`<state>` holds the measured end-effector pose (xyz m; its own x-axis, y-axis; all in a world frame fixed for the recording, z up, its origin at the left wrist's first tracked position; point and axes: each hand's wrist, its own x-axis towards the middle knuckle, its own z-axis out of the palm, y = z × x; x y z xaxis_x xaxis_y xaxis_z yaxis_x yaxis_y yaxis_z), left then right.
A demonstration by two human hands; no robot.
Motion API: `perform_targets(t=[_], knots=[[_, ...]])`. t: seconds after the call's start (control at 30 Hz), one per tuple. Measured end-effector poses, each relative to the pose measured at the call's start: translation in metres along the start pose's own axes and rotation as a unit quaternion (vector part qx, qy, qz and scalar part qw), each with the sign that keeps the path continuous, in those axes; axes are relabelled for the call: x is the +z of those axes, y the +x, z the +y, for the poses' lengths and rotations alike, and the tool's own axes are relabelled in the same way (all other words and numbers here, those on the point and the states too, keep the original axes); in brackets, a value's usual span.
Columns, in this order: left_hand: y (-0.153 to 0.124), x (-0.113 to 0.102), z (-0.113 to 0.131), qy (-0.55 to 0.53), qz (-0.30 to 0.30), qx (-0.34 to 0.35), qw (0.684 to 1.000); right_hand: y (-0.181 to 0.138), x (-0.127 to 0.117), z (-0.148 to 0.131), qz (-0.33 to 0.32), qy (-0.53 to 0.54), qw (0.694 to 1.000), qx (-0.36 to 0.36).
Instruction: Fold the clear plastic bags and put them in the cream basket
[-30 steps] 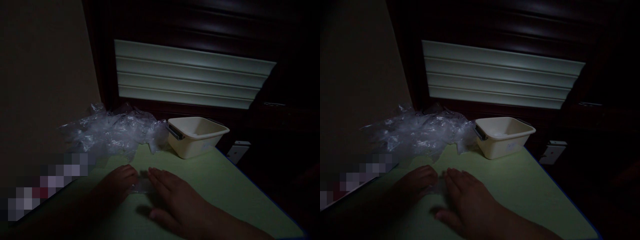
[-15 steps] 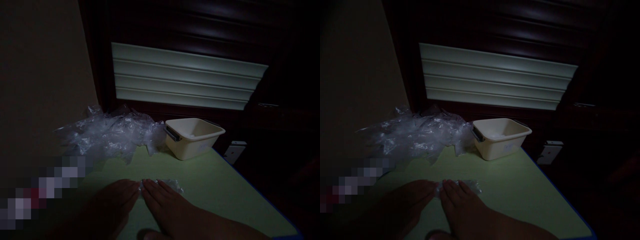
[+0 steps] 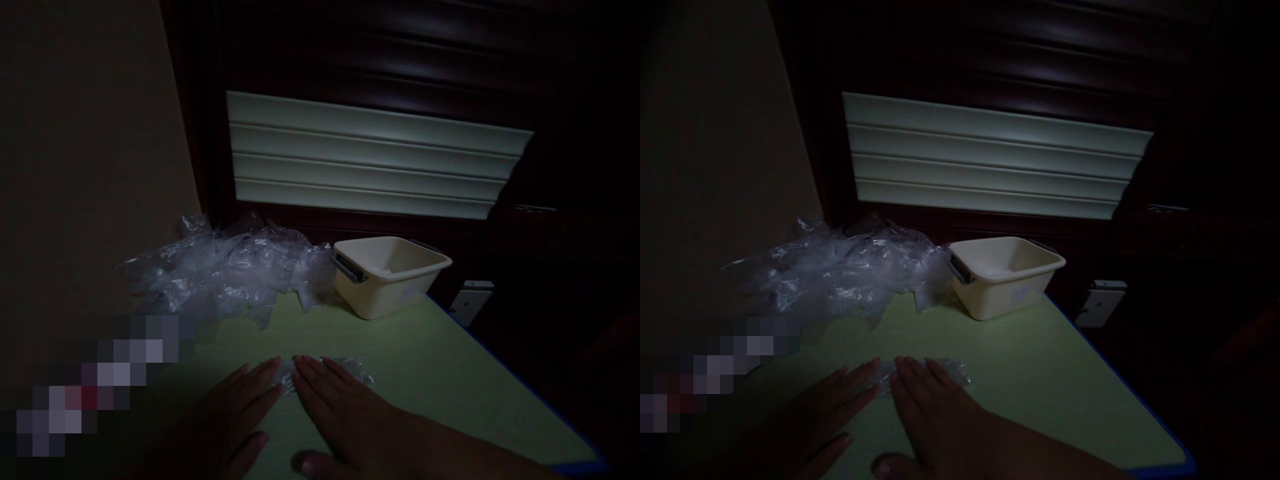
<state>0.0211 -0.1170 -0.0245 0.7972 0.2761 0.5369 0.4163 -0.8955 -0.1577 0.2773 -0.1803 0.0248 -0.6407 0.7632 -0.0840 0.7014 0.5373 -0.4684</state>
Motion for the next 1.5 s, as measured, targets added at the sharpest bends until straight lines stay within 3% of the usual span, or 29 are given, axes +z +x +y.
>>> perform_targets(t=[0.13,0.37,0.5,0.77,0.9,1.03,1.17,1.3,1.5], knots=[[0.008,-0.006,0.005,0.039,-0.012,0.031,0.999,0.001,0.002,-0.009,0.008,-0.013,1.0,0.025],[0.017,-0.009,0.005,0.101,0.008,0.064,0.993,0.024,0.019,-0.03,0.101,-0.056,0.993,0.04],[0.014,-0.008,0.003,0.078,-0.012,0.07,0.994,0.026,0.02,-0.03,0.084,-0.034,0.993,0.07],[0.007,-0.009,0.001,-0.026,-0.034,0.008,0.999,-0.025,0.009,0.002,0.06,-0.077,0.982,0.159],[0.006,-0.008,0.001,-0.022,-0.047,0.016,0.999,-0.051,0.01,0.024,0.092,-0.105,0.966,0.216],[0.006,-0.008,0.0,0.017,-0.062,0.033,0.997,-0.051,0.009,0.026,0.097,-0.13,0.958,0.235],[0.009,-0.01,0.001,0.051,-0.043,0.049,0.997,-0.031,0.007,0.0,0.166,-0.158,0.959,0.166],[0.012,-0.012,0.004,0.033,-0.009,0.021,0.999,-0.009,0.01,-0.027,0.161,-0.127,0.976,0.076],[0.013,-0.018,0.007,-0.002,0.047,-0.014,0.999,0.0,0.009,-0.009,0.176,-0.119,0.975,0.07]])
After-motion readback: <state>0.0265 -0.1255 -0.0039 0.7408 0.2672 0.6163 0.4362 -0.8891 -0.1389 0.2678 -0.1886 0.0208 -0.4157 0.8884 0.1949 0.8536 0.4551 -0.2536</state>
